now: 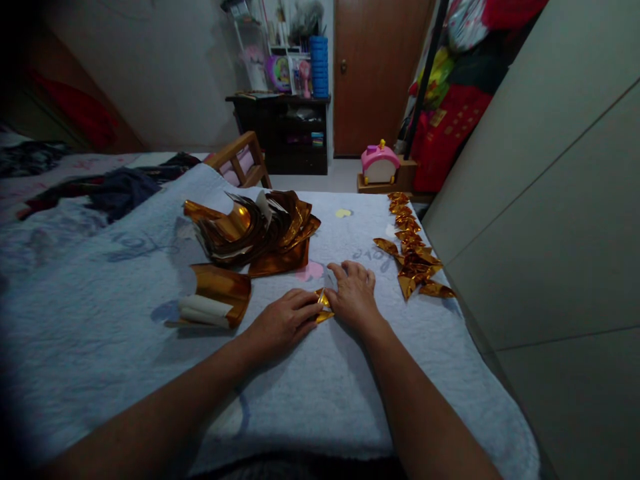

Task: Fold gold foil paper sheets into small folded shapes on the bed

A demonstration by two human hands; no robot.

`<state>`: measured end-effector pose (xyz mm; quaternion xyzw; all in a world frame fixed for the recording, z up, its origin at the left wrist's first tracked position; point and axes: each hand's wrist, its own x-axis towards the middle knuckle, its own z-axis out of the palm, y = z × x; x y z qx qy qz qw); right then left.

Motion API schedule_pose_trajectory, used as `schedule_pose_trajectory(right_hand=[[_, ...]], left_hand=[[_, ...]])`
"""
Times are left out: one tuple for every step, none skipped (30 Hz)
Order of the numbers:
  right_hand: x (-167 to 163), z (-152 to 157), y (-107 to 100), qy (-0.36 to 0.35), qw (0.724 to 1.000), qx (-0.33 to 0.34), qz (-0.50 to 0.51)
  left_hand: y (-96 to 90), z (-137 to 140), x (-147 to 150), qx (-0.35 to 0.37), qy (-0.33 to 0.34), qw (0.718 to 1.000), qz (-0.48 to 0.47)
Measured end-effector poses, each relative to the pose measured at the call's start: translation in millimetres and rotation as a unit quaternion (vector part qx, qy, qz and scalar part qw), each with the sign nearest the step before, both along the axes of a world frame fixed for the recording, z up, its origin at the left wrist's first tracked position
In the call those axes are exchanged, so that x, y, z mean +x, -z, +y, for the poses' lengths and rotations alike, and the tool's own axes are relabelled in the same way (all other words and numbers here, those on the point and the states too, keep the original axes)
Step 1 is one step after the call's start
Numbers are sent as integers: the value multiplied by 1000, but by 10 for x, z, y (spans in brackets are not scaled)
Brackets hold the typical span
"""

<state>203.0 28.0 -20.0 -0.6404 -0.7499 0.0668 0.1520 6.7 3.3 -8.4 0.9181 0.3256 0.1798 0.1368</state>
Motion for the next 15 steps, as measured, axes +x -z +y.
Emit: schedule_pose_trajectory(right_hand=[[-17,12,-6,8,1000,0,-7],[-33,24,-10,17,1000,1,-14],[-46,33,-13,24,1000,3,-18],[-55,41,-14,29,999,4,-20],[-59,45,-15,31,999,3,-20],[-59,47,-14,29,999,1,-19],[-53,46,-13,25,1000,-2,-19],[-42,42,-12,18,1000,-7,-18],[-27,35,-11,11,1000,-11,-18],[-8,26,-13,2,1000,-16,-18],[12,15,-16,-6,1000,-22,-16],[32,3,-21,-15,999,-28,-15],[52,-11,-30,-21,999,-35,-14],[70,-25,-40,-25,999,-45,-15],[87,-39,-53,-28,998,-56,-17]], left_hand=[[-4,-1,3,2,0,1000,1],[-9,-3,7,3,-1,1000,2],[-15,-5,10,5,-3,1000,3],[-19,-8,13,7,-5,1000,5],[-23,-10,14,9,-7,1000,6],[-24,-11,15,11,-8,1000,7],[-24,-12,15,13,-8,1000,9],[-23,-12,14,15,-7,1000,9],[-20,-11,12,15,-7,1000,8],[-18,-9,11,15,-6,1000,6],[-15,-8,9,14,-6,1000,3],[-13,-7,7,13,-5,1000,1],[-11,-6,5,11,-4,1000,-1],[-10,-6,3,9,-4,1000,-1],[-10,-8,0,9,-4,1000,-1]])
